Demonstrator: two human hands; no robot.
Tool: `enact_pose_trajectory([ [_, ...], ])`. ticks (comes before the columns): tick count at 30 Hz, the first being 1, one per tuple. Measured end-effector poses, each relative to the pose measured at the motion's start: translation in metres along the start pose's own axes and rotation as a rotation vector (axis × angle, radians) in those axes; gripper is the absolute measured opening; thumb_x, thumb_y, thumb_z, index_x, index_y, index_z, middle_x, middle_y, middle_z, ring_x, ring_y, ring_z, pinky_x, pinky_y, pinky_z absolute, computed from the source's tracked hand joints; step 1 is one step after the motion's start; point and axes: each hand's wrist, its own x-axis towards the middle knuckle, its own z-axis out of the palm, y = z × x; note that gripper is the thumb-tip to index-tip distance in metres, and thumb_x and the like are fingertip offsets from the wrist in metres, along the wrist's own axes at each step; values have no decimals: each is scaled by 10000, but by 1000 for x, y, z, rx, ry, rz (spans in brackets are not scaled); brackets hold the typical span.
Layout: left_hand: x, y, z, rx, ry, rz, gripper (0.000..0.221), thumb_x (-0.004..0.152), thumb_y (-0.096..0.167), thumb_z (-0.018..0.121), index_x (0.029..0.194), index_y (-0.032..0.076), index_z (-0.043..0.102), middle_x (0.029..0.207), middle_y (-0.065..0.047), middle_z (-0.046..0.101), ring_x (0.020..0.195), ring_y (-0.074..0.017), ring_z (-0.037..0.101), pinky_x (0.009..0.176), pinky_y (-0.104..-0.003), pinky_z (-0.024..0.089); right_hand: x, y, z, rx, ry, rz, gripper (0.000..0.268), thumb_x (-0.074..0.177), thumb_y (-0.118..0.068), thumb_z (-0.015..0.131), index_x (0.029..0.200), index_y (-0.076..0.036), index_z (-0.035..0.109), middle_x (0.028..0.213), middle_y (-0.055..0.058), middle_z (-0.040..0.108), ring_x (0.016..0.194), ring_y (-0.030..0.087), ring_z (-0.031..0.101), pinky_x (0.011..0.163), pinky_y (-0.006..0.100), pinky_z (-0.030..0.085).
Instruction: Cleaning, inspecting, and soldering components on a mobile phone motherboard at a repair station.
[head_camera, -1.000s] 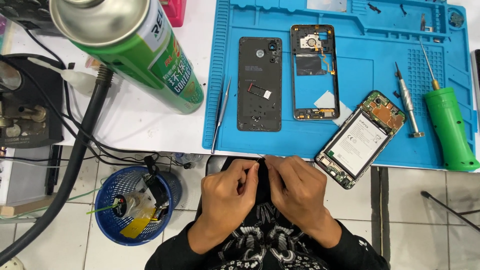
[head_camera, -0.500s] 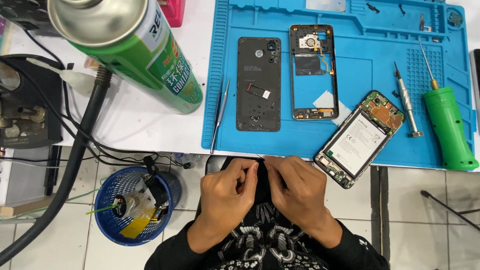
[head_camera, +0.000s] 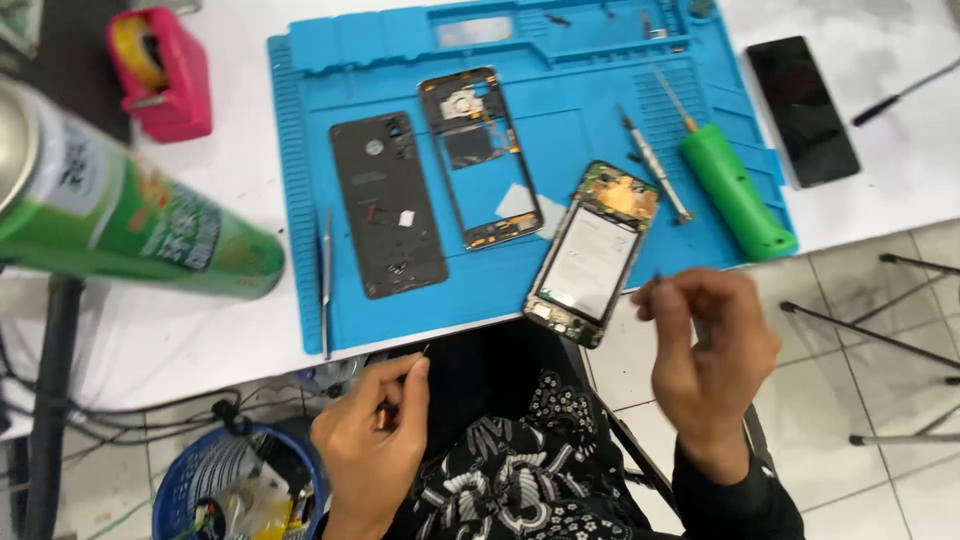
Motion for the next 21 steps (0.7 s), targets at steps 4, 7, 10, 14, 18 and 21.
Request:
enact_pose_trajectory([
  [4, 2, 8, 11, 9, 9, 28, 33, 923, 117, 763, 925, 84, 770, 518, 63, 465, 449, -40, 352, 460, -238, 342, 34, 46, -34, -355, -25, 204, 32, 1062, -58, 652, 1045, -38, 635, 749, 56, 693, 621, 141, 624, 601, 288, 439],
  [7, 4, 11, 15, -7, 11, 54, 57, 914, 146, 769, 936, 94, 779, 546, 51, 547, 445, -48, 430, 458, -239, 384, 40, 79, -35, -510, -180, 157, 76, 1024, -160, 670, 988, -93, 674, 622, 8, 600, 532, 198, 530, 554, 375, 390],
  [10, 7, 14, 12, 4, 36, 73, 114, 907, 174, 768, 962, 76, 786, 622, 22, 662, 463, -62, 517, 467, -252, 428, 39, 85, -29, -521, -186, 127, 130, 1012, -227, 732, 978, -116, 675, 583, -31, 540, 519, 172, 518, 518, 378, 370],
  [14, 6, 13, -5, 16, 138, 149, 95, 921, 162, 741, 939, 73, 768, 659, 13, 682, 469, -61, 501, 472, -230, 403, 36, 75, -31, -492, -123, 59, 159, 1032, -236, 763, 1016, -86, 712, 611, -7, 576, 539, 133, 525, 553, 337, 383],
  [18, 10, 3, -31, -18, 315, 217, 116, 946, 161, 686, 929, 55, 731, 654, 5, 690, 503, -75, 590, 483, -213, 448, 47, 37, -30, -397, -64, -14, 119, 1086, -112, 777, 1151, -14, 755, 866, 90, 722, 788, 144, 669, 795, 285, 506],
  [21, 8, -6, -46, -29, 480, 191, 145, 944, 180, 676, 886, 51, 711, 684, -35, 699, 485, -104, 544, 472, -230, 435, 73, 11, -23, -435, -119, -313, 126, 1157, -23, 778, 1263, 45, 786, 913, 114, 697, 696, 175, 574, 749, 316, 486],
])
